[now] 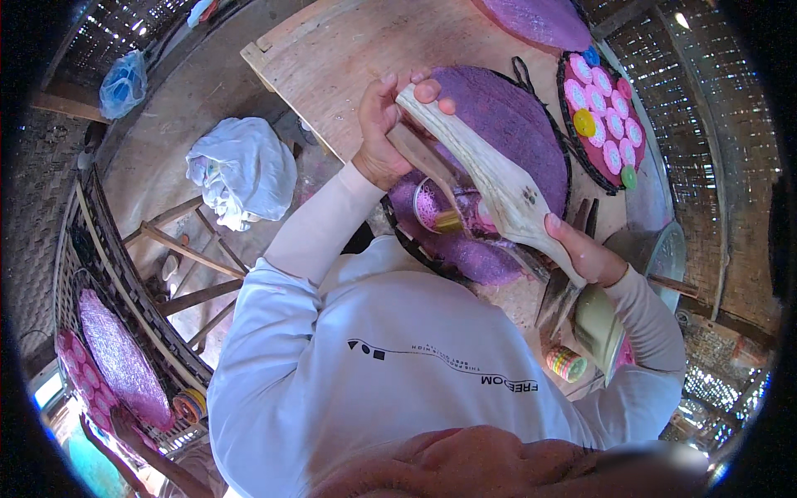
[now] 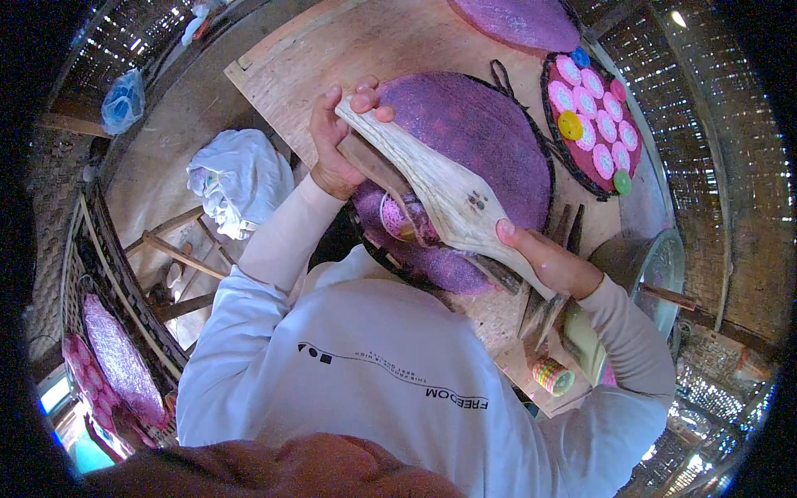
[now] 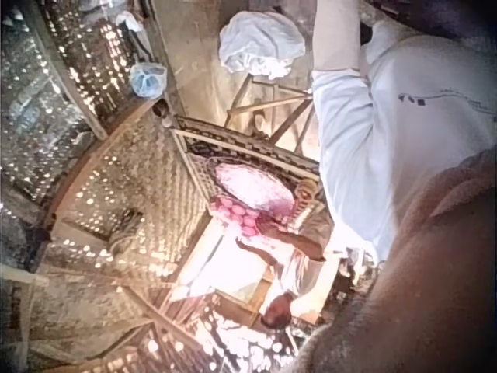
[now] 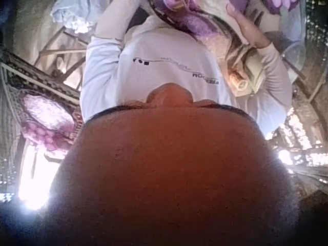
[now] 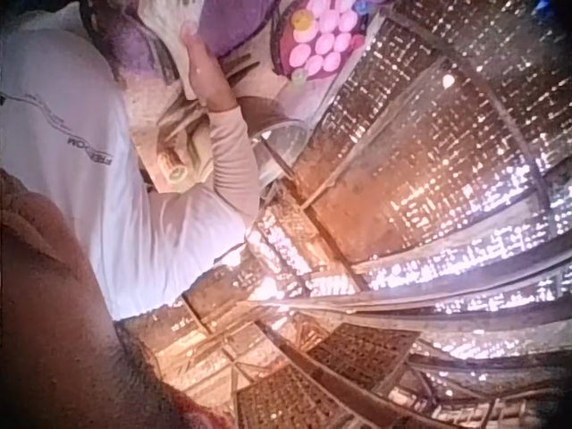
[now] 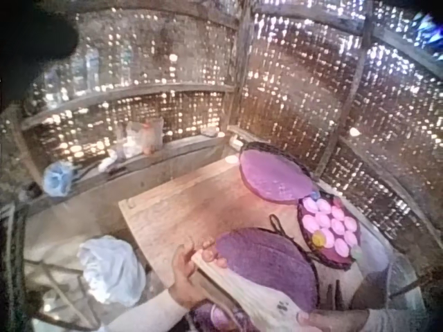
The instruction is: The person scoops pink paste from a metal bowl and places it into a small cylindrical mold on a purple tray. They use a wooden board to press and shape the paste into a ring, then remove the mold to reveal the formed candy. This process is repeated multiple times to create a batch of pink ring-shaped candies.
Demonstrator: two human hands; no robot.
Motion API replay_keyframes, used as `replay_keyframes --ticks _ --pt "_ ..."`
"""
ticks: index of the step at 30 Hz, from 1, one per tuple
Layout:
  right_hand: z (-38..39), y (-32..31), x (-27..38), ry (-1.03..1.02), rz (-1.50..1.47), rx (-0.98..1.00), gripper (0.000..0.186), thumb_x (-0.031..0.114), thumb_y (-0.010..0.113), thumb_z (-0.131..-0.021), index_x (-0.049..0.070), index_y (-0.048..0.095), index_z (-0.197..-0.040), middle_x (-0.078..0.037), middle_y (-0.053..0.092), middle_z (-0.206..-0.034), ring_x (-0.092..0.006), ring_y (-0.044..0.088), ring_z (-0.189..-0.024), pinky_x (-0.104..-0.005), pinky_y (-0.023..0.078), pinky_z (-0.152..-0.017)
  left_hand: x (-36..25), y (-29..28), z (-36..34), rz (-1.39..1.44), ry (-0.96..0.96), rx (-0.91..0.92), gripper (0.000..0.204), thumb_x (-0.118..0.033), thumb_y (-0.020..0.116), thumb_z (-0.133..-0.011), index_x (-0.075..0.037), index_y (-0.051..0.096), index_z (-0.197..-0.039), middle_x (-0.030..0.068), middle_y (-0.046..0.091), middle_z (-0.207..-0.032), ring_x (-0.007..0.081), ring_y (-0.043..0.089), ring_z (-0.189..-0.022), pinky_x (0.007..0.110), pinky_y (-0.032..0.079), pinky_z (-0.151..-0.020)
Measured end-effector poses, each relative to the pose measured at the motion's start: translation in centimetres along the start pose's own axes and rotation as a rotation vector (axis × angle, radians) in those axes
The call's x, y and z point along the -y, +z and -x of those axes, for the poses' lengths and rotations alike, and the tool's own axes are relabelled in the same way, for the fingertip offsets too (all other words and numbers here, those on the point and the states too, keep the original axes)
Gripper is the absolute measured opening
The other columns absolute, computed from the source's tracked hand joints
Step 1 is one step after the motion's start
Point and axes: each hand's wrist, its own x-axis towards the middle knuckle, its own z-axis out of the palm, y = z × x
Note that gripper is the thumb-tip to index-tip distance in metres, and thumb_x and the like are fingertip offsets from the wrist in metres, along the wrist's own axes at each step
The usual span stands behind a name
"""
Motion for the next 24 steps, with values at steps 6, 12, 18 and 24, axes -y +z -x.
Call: replay_keyframes --ticks 6,12,18,24 --pt "1.0 -1.3 0.4 0.09 0.205 -0.172 0.056 0.047 0.04 -0.091 -0.004 0.058 -0.107 -0.006 0.061 -0.095 -0.0122 0.055 -0.085 -0.0266 0.043 -0.077 0.9 -0.9 -0.9 0.009 -0.013 -0.044 0.025 -0.037 0.046 -0.085 -0.013 0.043 -0.09 -0.0023 0.048 -0.073 0.0237 0.054 -0.083 0.046 0.046 -0.075" --pt "-0.7 -0.5 0.5 -0.106 0.548 -0.255 0.059 0.05 0.044 -0.089 -0.005 0.064 -0.088 -0.002 0.058 -0.069 -0.0099 0.051 -0.068 -0.0268 0.043 -0.064 -1.4 -0.7 -1.4 -0.065 -0.02 0.052 0.025 -0.035 0.049 -0.084 -0.013 0.042 -0.095 -0.008 0.05 -0.064 0.0182 0.055 -0.075 0.036 0.045 -0.071" --pt "-3.0 0.3 -0.9 -0.113 0.471 -0.213 0.061 0.053 0.045 -0.087 -0.005 0.064 -0.078 -0.002 0.055 -0.06 -0.0084 0.048 -0.057 -0.0264 0.041 -0.052 -3.6 0.6 0.1 -0.09 0.029 -0.028 0.031 -0.039 0.05 -0.083 -0.012 0.042 -0.094 -0.0035 0.05 -0.065 0.0226 0.054 -0.076 0.035 0.045 -0.067" --pt "-1.9 0.9 0.0 -0.007 0.424 -0.191 0.061 0.053 0.046 -0.086 -0.003 0.064 -0.071 -0.002 0.054 -0.057 -0.0094 0.048 -0.054 -0.0272 0.041 -0.05 -2.6 -0.3 1.6 -0.015 0.008 -0.074 0.026 -0.039 0.047 -0.086 -0.013 0.042 -0.093 -0.0042 0.048 -0.068 0.0214 0.054 -0.077 0.036 0.045 -0.069"
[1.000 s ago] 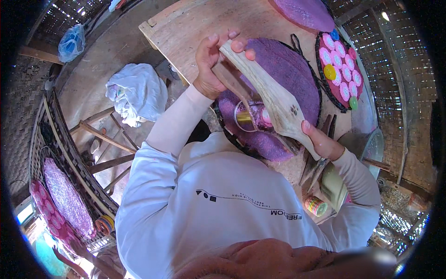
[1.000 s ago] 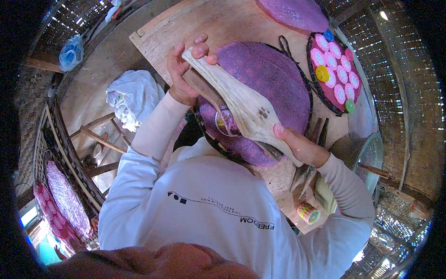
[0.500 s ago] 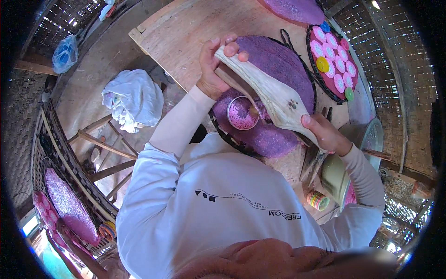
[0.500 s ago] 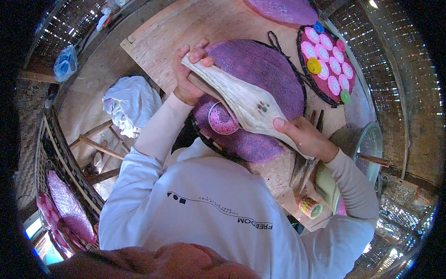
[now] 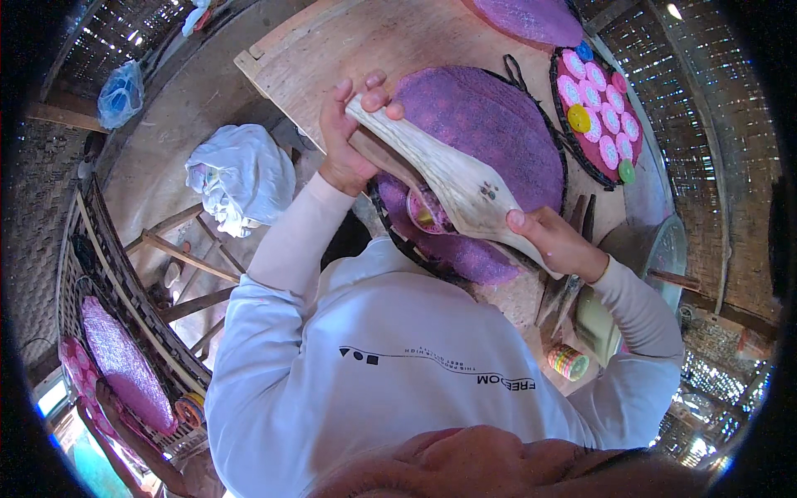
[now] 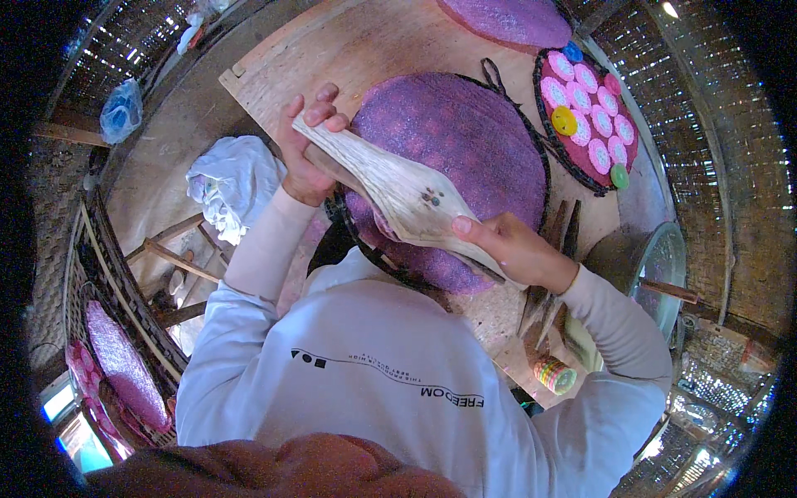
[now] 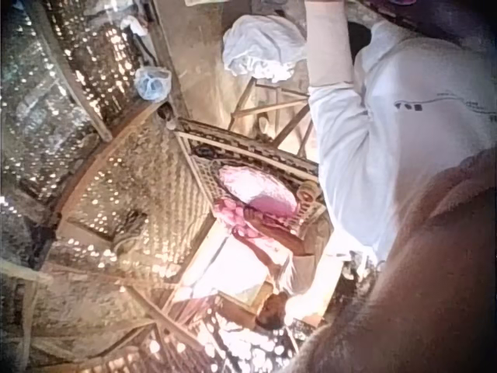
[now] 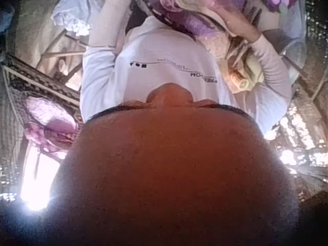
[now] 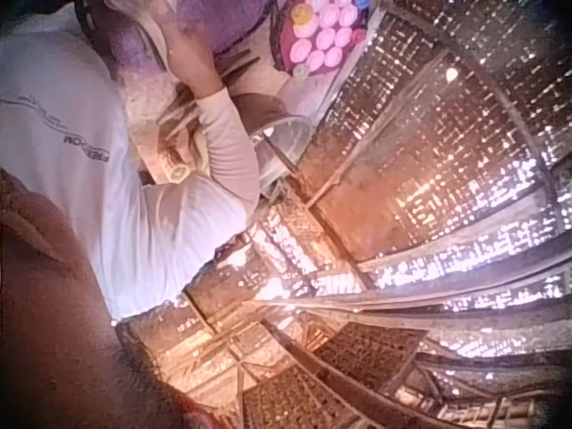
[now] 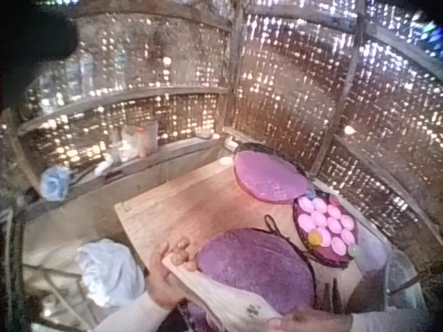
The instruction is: The person scoops pink paste from a metal bowl and places it into a small cylindrical mold on a purple tray. They use a wooden board to press and shape the paste into a ring, then remove the mold to reveal the formed candy. This process is repeated multiple times to create a batch of pink ring-shaped candies.
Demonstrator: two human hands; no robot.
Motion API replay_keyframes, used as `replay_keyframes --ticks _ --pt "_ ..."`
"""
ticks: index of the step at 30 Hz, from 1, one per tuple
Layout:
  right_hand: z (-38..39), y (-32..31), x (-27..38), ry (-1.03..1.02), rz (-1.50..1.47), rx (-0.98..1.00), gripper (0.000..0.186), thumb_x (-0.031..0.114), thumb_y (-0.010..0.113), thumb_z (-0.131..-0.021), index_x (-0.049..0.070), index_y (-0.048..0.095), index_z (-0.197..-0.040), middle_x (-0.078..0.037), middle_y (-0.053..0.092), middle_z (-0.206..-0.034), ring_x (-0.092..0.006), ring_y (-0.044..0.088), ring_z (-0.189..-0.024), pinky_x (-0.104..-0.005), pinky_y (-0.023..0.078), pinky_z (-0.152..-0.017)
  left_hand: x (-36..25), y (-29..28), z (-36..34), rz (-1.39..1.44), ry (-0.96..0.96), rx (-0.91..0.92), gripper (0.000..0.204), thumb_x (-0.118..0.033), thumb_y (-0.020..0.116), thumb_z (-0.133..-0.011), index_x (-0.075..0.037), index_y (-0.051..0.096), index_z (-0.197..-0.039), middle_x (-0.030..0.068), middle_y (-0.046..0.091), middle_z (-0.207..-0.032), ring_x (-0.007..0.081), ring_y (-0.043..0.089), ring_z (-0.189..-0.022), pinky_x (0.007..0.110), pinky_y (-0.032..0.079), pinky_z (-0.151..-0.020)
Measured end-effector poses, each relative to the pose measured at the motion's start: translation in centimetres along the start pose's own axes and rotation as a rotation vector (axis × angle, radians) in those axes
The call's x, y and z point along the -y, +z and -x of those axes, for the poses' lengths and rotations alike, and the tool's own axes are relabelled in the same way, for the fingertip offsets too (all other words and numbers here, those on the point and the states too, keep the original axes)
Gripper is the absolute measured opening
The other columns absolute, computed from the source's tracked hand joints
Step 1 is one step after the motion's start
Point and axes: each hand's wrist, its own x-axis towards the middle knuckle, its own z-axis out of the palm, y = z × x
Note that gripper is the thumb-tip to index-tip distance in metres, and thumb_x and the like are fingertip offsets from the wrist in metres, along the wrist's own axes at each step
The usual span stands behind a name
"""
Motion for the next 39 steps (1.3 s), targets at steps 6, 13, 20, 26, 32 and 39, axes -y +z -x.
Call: replay_keyframes --ticks 6,13,20,26,32,39 --pt "1.5 -1.6 -1.3 -0.129 0.095 -0.154 0.059 0.051 0.044 -0.088 -0.003 0.064 -0.078 -0.004 0.058 -0.064 -0.0093 0.049 -0.059 -0.0259 0.041 -0.055 1.7 0.9 -2.5 0.0 -0.095 -0.053 0.055 -0.053 0.041 -0.086 -0.009 0.041 -0.12 -0.0004 0.052 -0.068 0.0238 0.053 -0.077 0.044 0.044 -0.074" --pt "2.8 -1.2 -0.9 -0.365 -0.211 -0.157 0.058 0.049 0.037 -0.091 -0.003 0.062 -0.092 -0.004 0.061 -0.074 -0.0101 0.054 -0.067 -0.0253 0.043 -0.06 2.5 5.3 -1.3 -1.835 -0.116 0.508 0.089 -0.059 0.061 -0.07 -0.003 0.031 -0.133 0.0157 0.034 -0.137 0.0276 0.031 -0.128 0.039 0.02 -0.106" --pt "-1.7 2.4 -2.0 -0.469 -0.683 -0.158 0.05 0.044 0.036 -0.092 0.001 0.056 -0.109 -0.012 0.06 -0.104 -0.0203 0.057 -0.091 -0.0303 0.044 -0.08 3.7 7.5 -0.3 -1.874 0.402 0.171 0.036 -0.018 0.07 -0.067 -0.001 0.061 -0.097 0.0129 0.063 -0.096 0.0286 0.06 -0.09 0.036 0.045 -0.082" --pt "-6.2 6.1 -5.8 -0.615 0.592 -0.569 0.079 0.05 0.067 -0.068 0.004 0.041 -0.126 -0.019 0.041 -0.13 -0.0328 0.032 -0.125 -0.0462 0.02 -0.105 1.0 7.1 1.9 -1.907 0.582 -0.212 0.03 -0.01 0.067 -0.067 0.001 0.06 -0.094 0.0124 0.063 -0.093 0.0259 0.059 -0.087 0.034 0.045 -0.079" --pt "-6.9 6.7 -6.0 -0.571 0.544 -0.46 0.088 0.055 0.066 -0.067 0.005 0.033 -0.131 -0.019 0.031 -0.137 -0.0344 0.025 -0.129 -0.0549 0.007 -0.105 0.8 6.8 2.9 -1.8 0.578 -0.341 0.029 -0.006 0.065 -0.067 0.003 0.058 -0.094 0.011 0.062 -0.092 0.0237 0.059 -0.086 0.032 0.045 -0.077" --pt "-7.0 6.2 -5.7 -0.612 0.556 -0.427 0.085 0.055 0.065 -0.068 0.006 0.034 -0.13 -0.019 0.037 -0.133 -0.0344 0.028 -0.128 -0.0533 0.003 -0.106 1.2 7.0 2.6 -1.773 0.526 -0.34 0.033 -0.005 0.068 -0.065 0.002 0.058 -0.096 0.0102 0.062 -0.094 0.0214 0.059 -0.087 0.031 0.045 -0.078"
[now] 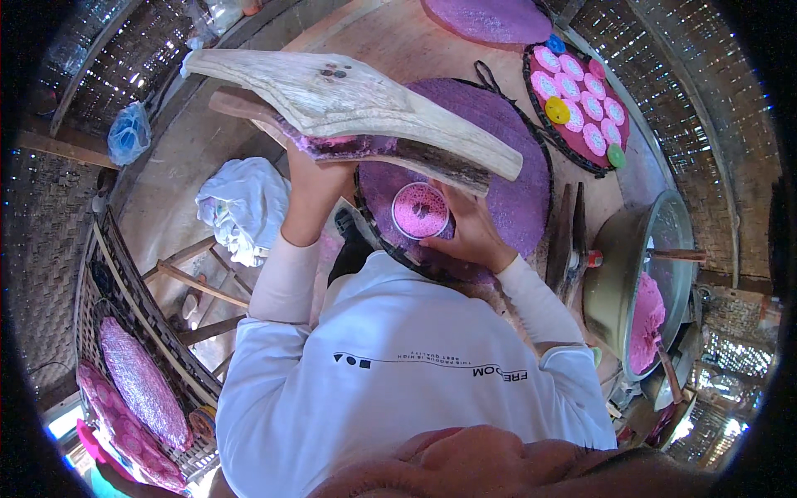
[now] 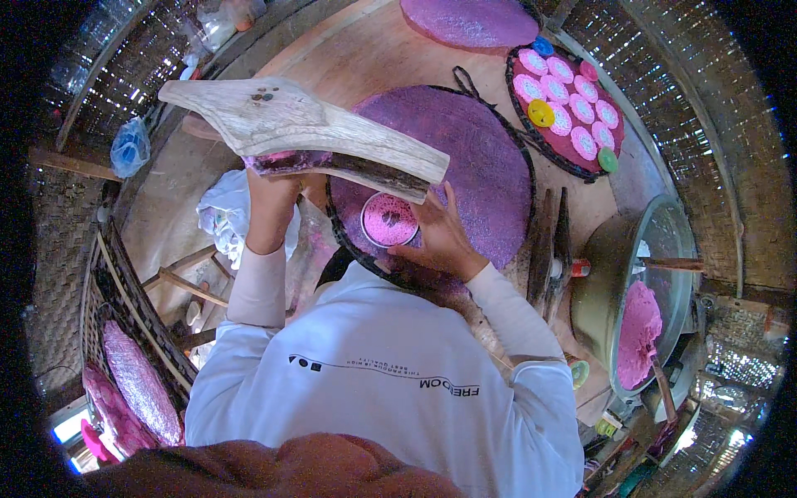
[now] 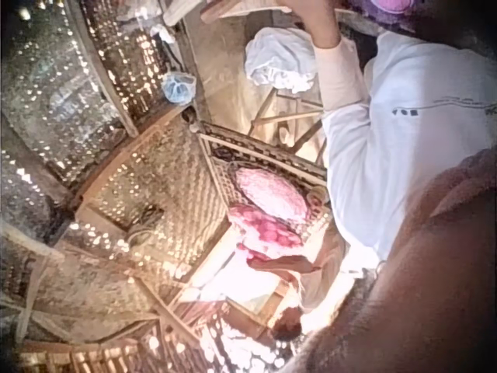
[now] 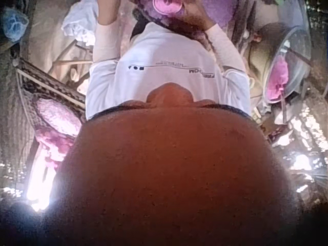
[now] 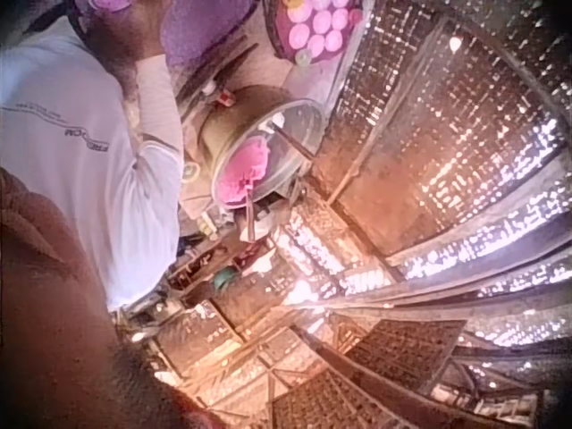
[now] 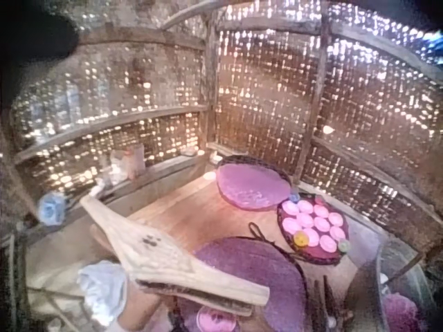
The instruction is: The person scoops pink paste from a metal bowl and places it into a small cylindrical mold on a purple tray. They use a wooden board to press and shape the paste into a ring, then remove the mold to reveal the formed candy. This process is repeated multiple times to create a batch of pink ring-shaped candies.
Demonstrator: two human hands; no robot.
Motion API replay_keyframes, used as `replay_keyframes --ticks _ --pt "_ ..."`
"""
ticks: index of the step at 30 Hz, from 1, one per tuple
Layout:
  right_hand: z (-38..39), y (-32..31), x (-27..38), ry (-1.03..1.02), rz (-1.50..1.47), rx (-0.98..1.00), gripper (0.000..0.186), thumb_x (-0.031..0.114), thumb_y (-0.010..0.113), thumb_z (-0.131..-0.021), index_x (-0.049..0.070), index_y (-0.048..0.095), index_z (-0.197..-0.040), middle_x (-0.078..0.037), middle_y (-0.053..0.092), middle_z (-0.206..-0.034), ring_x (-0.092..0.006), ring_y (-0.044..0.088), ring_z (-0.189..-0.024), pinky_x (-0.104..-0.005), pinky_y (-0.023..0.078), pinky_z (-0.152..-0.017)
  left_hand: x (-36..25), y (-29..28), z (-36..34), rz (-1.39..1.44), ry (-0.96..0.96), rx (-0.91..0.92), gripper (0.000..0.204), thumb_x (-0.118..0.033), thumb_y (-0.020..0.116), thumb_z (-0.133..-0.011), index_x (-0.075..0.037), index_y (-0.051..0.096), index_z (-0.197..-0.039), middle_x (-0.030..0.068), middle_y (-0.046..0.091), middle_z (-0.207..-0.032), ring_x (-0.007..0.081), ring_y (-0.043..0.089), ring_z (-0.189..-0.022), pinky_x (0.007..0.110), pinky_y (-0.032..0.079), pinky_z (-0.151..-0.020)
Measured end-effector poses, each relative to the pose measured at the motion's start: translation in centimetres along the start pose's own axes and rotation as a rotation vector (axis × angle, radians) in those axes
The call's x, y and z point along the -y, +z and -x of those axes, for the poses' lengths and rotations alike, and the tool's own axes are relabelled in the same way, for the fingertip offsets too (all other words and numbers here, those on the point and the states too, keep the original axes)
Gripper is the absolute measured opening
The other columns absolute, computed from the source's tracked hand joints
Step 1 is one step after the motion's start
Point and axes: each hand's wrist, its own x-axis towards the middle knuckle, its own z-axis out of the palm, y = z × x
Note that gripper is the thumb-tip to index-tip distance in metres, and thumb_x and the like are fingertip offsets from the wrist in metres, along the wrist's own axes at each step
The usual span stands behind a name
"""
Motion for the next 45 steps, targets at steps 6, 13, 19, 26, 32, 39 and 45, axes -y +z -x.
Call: replay_keyframes --ticks 6,13,19,26,32,39,45 --pt "-1.1 -1.4 -0.3 -0.069 0.01 -0.212 0.083 0.051 0.067 -0.067 0.005 0.036 -0.129 -0.018 0.044 -0.128 -0.0331 0.035 -0.123 -0.0527 0.007 -0.105 0.4 -0.4 -0.4 0.021 0.016 -0.034 0.034 -0.005 0.069 -0.065 0.002 0.058 -0.096 0.0098 0.062 -0.094 0.0212 0.06 -0.086 0.031 0.045 -0.077" --pt "-8.1 0.1 -3.6 -0.107 -0.303 -0.061 0.062 0.042 0.072 -0.068 0.009 0.053 -0.117 -0.014 0.052 -0.119 -0.0313 0.046 -0.115 -0.0397 0.031 -0.098 0.5 -1.0 -1.2 -0.044 0.12 -0.036 0.029 -0.003 0.066 -0.068 0.002 0.058 -0.095 0.008 0.062 -0.091 0.0183 0.058 -0.083 0.03 0.045 -0.076" --pt "-9.0 -2.4 -5.1 -0.351 -0.092 -0.051 0.067 0.043 0.065 -0.076 0.006 0.043 -0.127 -0.015 0.042 -0.131 -0.0299 0.044 -0.117 -0.0346 0.034 -0.096 0.8 -2.4 -1.4 -0.225 0.216 -0.018 0.028 -0.009 0.067 -0.068 0.001 0.061 -0.093 0.011 0.064 -0.091 0.0241 0.06 -0.086 0.032 0.046 -0.078" --pt "-8.2 -15.5 5.3 0.083 -0.848 0.551 0.054 0.042 0.05 -0.088 0.001 0.046 -0.122 -0.007 0.054 -0.109 -0.0127 0.048 -0.1 -0.0255 0.038 -0.087 -0.1 0.5 -2.9 -0.322 0.268 0.152 0.033 -0.019 0.071 -0.064 -0.002 0.063 -0.091 0.013 0.064 -0.09 0.03 0.061 -0.087 0.037 0.048 -0.075" --pt "-6.8 -15.7 4.8 0.101 -0.848 0.419 0.051 0.045 0.039 -0.092 0.0 0.053 -0.108 -0.003 0.056 -0.094 -0.0091 0.051 -0.084 -0.0219 0.041 -0.074 -0.5 -1.1 -8.8 0.551 0.219 0.456 0.074 -0.046 0.068 -0.072 -0.004 0.04 -0.126 0.008 0.052 -0.117 0.0266 0.045 -0.114 0.037 0.035 -0.095" --pt "-8.9 -14.4 2.0 0.608 -1.04 0.659 0.06 0.055 0.03 -0.091 0.002 0.053 -0.109 -0.004 0.059 -0.084 -0.0091 0.057 -0.074 -0.0221 0.046 -0.065 3.5 -0.4 -11.3 1.709 -0.011 0.729 0.067 -0.058 0.055 -0.078 -0.008 0.042 -0.12 0.0013 0.052 -0.091 0.0213 0.047 -0.092 0.035 0.036 -0.087" --pt "-9.4 -11.6 -0.6 0.57 -0.902 0.589 0.06 0.055 0.028 -0.091 0.003 0.057 -0.1 -0.004 0.059 -0.077 -0.0091 0.055 -0.065 -0.0228 0.044 -0.056 6.4 0.1 -9.9 1.661 -0.192 0.478 0.034 -0.047 0.045 -0.087 -0.015 0.043 -0.078 -0.0029 0.043 -0.068 0.0186 0.042 -0.075 0.033 0.036 -0.073"
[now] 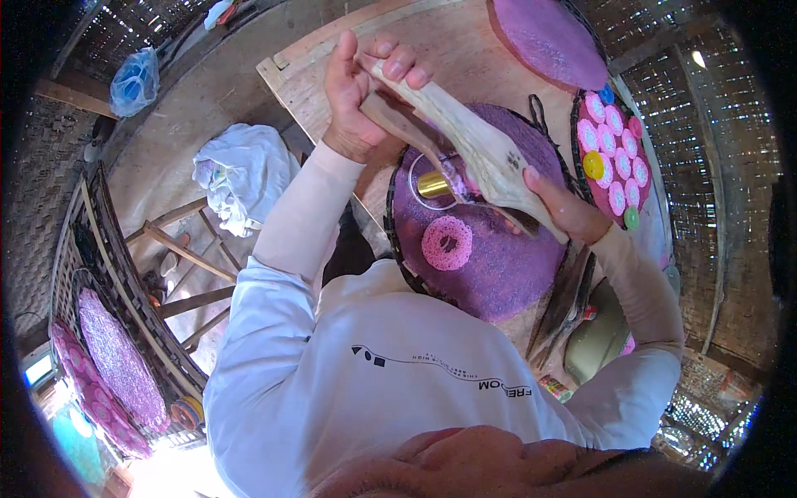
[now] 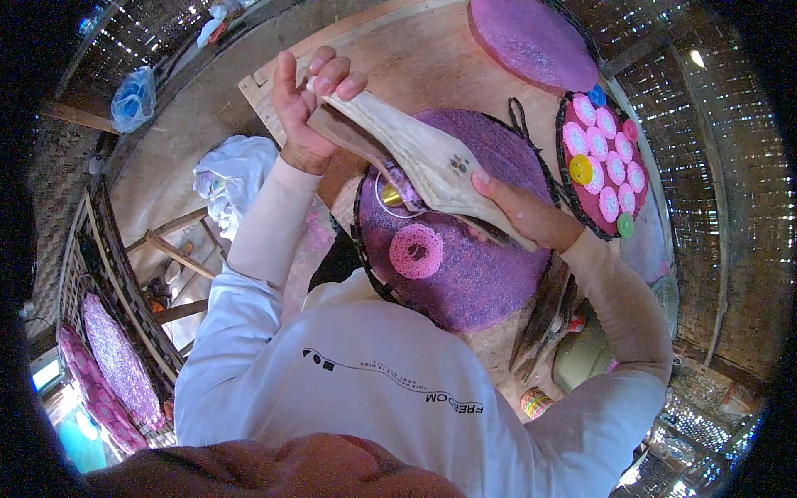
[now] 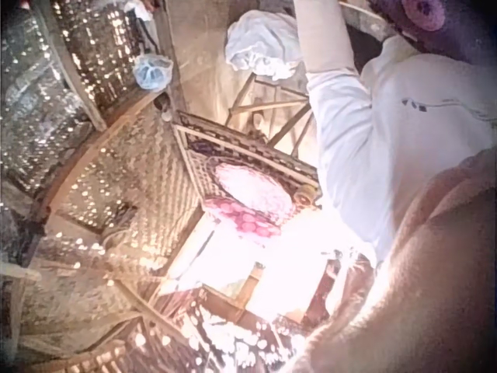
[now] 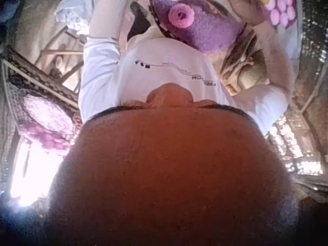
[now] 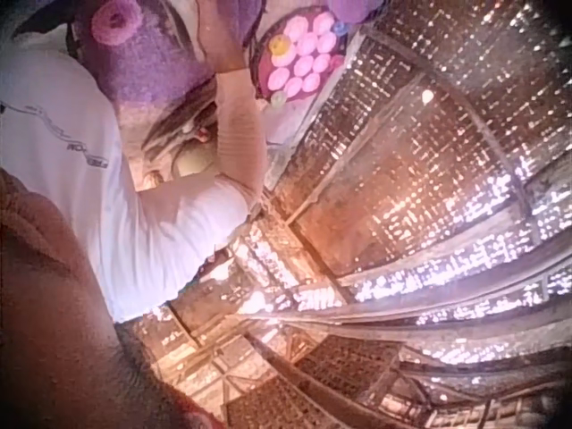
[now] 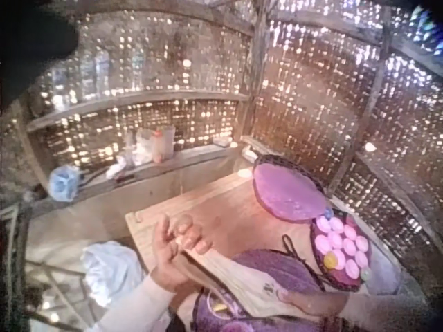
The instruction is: The person scoops pink paste from a metal bowl and places it into a small cylindrical mold on a purple tray. They use a wooden board to press and shape the paste into a ring, then remove the mold to reveal the formed candy. This process is repeated multiple times to create a batch of pink ring-shaped candies.
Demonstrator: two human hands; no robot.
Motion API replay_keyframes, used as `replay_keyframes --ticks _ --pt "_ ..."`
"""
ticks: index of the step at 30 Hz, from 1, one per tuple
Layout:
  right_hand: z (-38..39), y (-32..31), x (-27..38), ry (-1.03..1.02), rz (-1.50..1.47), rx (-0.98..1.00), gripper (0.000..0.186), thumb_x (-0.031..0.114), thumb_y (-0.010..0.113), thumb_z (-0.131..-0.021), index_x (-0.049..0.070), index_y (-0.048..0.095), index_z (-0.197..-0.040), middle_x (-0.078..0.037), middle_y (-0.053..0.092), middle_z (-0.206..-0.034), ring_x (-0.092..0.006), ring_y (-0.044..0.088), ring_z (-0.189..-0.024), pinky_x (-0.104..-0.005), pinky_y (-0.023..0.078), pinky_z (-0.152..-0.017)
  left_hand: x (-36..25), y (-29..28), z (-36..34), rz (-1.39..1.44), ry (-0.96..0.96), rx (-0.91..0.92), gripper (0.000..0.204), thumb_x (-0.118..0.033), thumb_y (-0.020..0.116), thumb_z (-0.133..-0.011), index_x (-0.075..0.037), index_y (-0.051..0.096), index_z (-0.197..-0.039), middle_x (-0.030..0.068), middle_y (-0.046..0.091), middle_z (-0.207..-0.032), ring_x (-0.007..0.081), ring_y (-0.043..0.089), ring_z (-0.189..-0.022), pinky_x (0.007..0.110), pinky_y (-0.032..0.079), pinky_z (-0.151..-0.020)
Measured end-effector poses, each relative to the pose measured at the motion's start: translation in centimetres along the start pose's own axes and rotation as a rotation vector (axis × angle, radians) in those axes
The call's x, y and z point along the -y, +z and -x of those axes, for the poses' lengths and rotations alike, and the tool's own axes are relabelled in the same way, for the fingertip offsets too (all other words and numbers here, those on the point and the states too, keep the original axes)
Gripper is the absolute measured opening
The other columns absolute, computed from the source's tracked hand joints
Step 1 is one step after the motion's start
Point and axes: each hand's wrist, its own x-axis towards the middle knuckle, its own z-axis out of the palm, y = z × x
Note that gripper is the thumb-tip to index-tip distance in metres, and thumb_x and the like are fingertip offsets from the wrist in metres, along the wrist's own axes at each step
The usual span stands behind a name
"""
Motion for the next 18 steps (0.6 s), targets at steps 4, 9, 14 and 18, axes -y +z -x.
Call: replay_keyframes --ticks 4,9,14,18 --pt "-1.6 -0.5 -1.0 -0.06 0.258 -0.06 0.062 0.054 0.028 -0.092 0.002 0.061 -0.086 -0.003 0.057 -0.065 -0.0101 0.053 -0.058 -0.0239 0.042 -0.052 -1.1 -1.4 0.2 0.01 -0.026 0.064 0.038 -0.05 0.039 -0.088 -0.015 0.042 -0.073 -0.003 0.044 -0.062 0.0186 0.044 -0.071 0.033 0.036 -0.07" --pt "-2.1 0.1 -0.9 -0.062 0.313 -0.091 0.064 0.055 0.029 -0.091 0.001 0.062 -0.08 -0.004 0.057 -0.061 -0.0115 0.052 -0.053 -0.0254 0.041 -0.05 -1.6 -1.3 0.6 -0.058 -0.007 -0.018 0.039 -0.048 0.036 -0.089 -0.016 0.043 -0.07 -0.0036 0.044 -0.057 0.0183 0.045 -0.066 0.034 0.037 -0.068" --pt "-0.7 0.9 0.1 0.057 0.231 -0.143 0.065 0.057 0.032 -0.089 0.001 0.062 -0.082 -0.005 0.057 -0.061 -0.0119 0.052 -0.052 -0.026 0.041 -0.048 -0.2 -1.8 1.6 -0.028 0.019 -0.206 0.036 -0.044 0.038 -0.089 -0.017 0.044 -0.067 -0.0046 0.044 -0.055 0.0166 0.044 -0.063 0.033 0.037 -0.066" --pt "0.5 0.4 0.9 0.112 0.218 -0.191 0.065 0.058 0.036 -0.087 -0.001 0.063 -0.08 -0.006 0.057 -0.06 -0.0121 0.052 -0.051 -0.0259 0.041 -0.046 1.4 -2.4 1.6 0.026 0.049 -0.289 0.035 -0.042 0.038 -0.09 -0.018 0.043 -0.065 -0.0052 0.043 -0.052 0.0154 0.044 -0.061 0.033 0.038 -0.065"
